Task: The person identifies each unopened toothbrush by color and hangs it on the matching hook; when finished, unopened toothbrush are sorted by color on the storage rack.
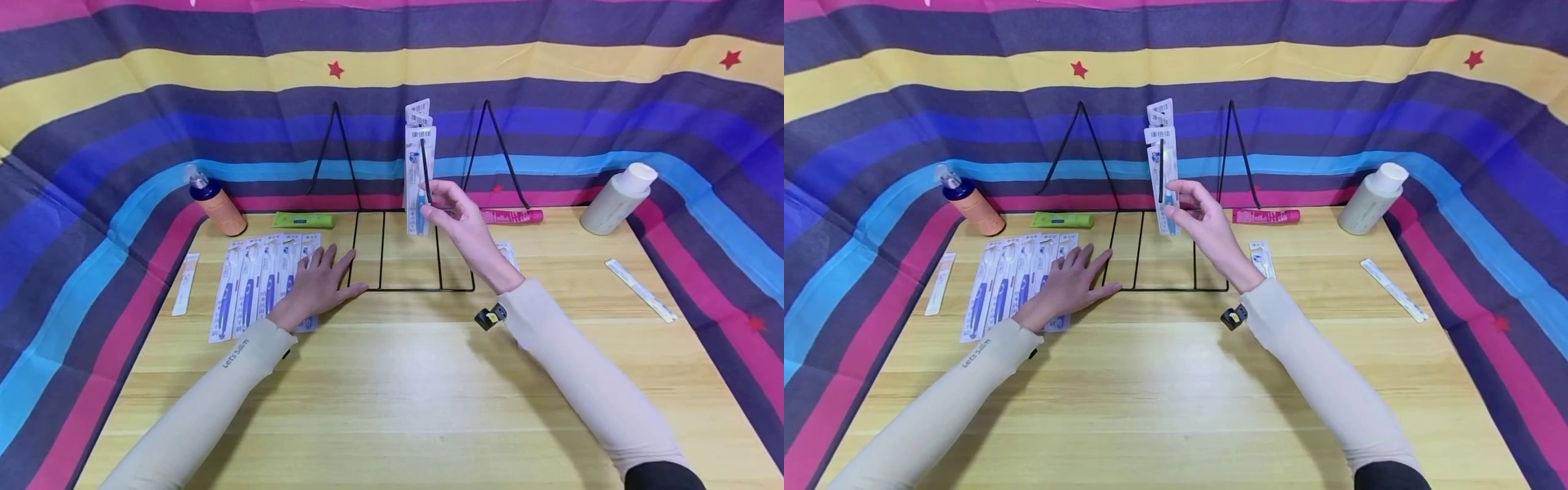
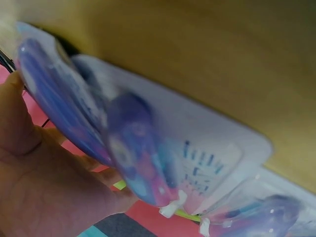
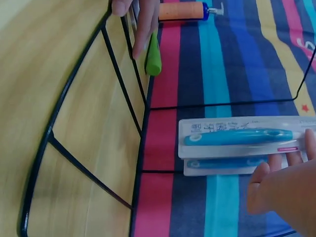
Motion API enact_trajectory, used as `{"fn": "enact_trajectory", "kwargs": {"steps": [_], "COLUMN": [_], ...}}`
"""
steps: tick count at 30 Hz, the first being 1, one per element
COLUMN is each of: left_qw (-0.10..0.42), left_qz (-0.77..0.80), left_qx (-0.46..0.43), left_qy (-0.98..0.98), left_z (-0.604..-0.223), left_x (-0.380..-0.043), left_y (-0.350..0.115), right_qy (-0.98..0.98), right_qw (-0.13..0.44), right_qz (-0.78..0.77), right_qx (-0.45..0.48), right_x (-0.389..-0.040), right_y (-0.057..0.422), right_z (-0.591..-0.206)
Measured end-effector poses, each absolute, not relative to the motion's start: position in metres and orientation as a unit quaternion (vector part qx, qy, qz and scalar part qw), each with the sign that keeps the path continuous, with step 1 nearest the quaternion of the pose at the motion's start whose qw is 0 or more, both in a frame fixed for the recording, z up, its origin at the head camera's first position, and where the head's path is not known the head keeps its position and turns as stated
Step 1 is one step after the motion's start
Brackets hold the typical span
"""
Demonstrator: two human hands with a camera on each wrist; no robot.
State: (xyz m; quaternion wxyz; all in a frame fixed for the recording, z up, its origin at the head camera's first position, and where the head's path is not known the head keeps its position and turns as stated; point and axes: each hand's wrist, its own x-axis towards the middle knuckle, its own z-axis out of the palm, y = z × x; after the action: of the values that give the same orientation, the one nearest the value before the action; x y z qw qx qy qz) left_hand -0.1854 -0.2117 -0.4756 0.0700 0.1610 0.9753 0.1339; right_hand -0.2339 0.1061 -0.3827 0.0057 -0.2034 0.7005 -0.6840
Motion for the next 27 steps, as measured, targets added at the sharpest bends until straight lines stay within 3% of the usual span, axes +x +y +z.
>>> {"fn": "enact_trajectory", "kwargs": {"steps": [7, 14, 22, 27], "left_qw": [0.073, 0.069, 0.082, 0.083], "left_qz": [0.121, 0.114, 0.123, 0.126], "left_qx": [0.154, 0.157, 0.149, 0.149], "left_qy": [0.978, 0.979, 0.978, 0.977], "left_z": [-0.472, -0.471, -0.47, -0.47], "left_x": [-0.184, -0.183, -0.183, -0.182], "left_y": [-0.209, -0.209, -0.209, -0.209], "right_qy": [0.683, 0.708, 0.849, 0.901], "right_qw": [0.008, 0.008, 0.05, 0.073], "right_qz": [-0.705, -0.692, -0.525, -0.427], "right_qx": [-0.191, -0.142, -0.015, -0.002], "right_x": [-0.244, -0.235, -0.198, -0.183], "right_y": [0.119, 0.172, 0.234, 0.256], "right_z": [-0.395, -0.417, -0.441, -0.454]}}
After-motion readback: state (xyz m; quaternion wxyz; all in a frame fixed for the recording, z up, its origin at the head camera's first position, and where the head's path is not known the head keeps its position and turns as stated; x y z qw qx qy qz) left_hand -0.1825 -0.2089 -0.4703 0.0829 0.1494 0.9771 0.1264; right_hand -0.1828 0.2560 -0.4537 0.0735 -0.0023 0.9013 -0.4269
